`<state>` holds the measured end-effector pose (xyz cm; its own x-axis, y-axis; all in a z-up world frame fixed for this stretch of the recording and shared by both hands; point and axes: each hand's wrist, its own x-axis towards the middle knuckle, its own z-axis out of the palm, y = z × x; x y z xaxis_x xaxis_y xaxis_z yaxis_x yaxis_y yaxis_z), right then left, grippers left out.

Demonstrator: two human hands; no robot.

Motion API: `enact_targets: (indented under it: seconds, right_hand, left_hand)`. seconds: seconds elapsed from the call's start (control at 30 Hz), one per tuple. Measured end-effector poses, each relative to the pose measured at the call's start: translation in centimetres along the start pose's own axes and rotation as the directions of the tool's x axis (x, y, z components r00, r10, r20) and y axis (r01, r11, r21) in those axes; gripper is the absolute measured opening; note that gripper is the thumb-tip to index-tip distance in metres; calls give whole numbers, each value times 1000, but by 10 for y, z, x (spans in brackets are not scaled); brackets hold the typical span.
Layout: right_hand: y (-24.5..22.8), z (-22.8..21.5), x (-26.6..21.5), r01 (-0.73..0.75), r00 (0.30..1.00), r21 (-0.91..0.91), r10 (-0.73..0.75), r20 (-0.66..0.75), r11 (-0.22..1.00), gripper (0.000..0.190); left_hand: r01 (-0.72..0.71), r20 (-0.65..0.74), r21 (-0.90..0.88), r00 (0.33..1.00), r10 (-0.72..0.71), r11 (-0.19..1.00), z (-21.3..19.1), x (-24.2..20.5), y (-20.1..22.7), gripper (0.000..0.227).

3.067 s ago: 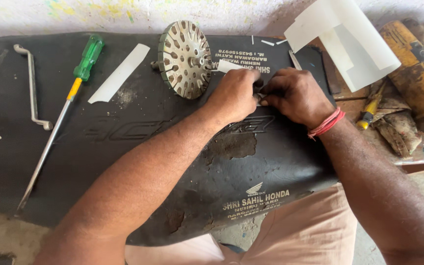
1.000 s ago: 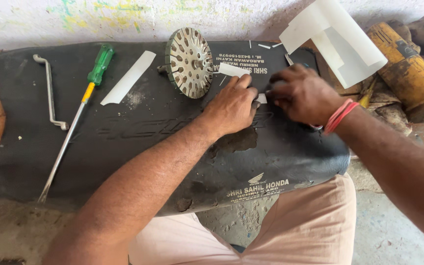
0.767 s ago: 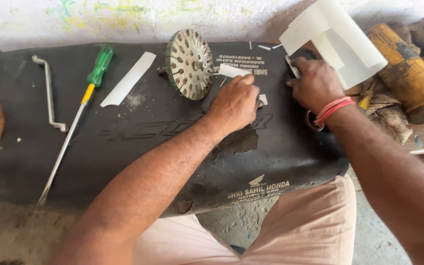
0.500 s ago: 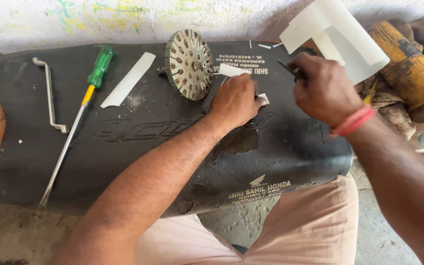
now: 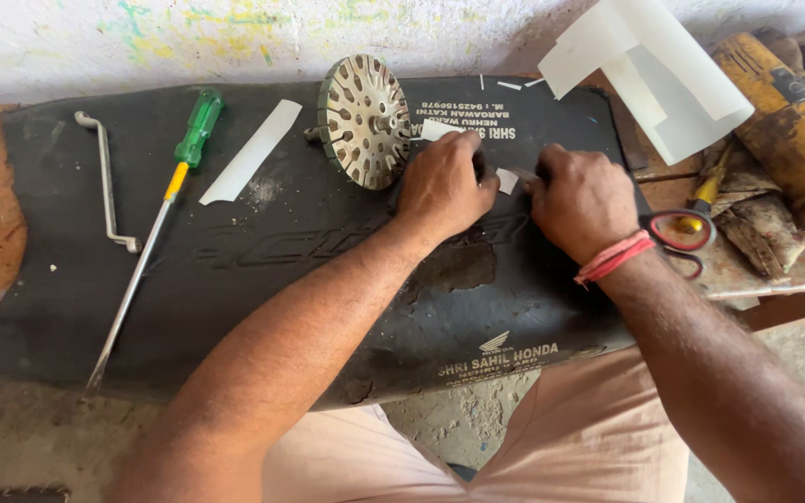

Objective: The person cuts small rectangular pieces from a white sheet using scissors and inserts them into the slots of a circular motor stator. The person repeats this process multiple times, placing each piece into a different slot.

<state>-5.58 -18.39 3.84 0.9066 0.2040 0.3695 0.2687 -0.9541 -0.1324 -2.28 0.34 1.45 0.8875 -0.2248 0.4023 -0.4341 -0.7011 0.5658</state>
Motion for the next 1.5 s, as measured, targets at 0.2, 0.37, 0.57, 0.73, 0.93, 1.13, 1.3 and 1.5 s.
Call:
enact_targets:
  seconds: [0.2,0.37,0.57,0.73,0.93,1.13,1.3,1.5]
  right_hand:
    - [6,4,0,-3,999,40,5,-34,999,25]
    - [3,4,10,-29,998,33,28,52,999,27]
    - [3,-2,17,-109,981,56,99,169,992,28]
    - [8,-1,18,-80,985,85,65,158,993,26]
    - [26,-2,30,7,980,387,-83,179,922,20]
    - [28,0,33,192,960,395,-255,114,898,17]
    - [32,-3,37,210,942,376,-290,170,903,16]
    - [32,-2,41,265,926,379,-343,156,887,18]
  left_hand:
    - [-60,90,76,995,53,995,4,-4,3,33]
    - [-127,121,104,986,114,986,14,-6,2,27]
    - [-172,204,132,969,143,976,5,-12,13,25]
    - [-244,354,235,923,151,941,-4,-18,22,33]
    - [-287,298,230,931,213,930,-10,-25,22,38]
    - [-284,279,217,935,219,934,-10,-25,22,36]
    - [-300,273,207,932,240,931,-8,-24,21,39]
    - [-287,285,209,932,223,935,-10,-23,23,36]
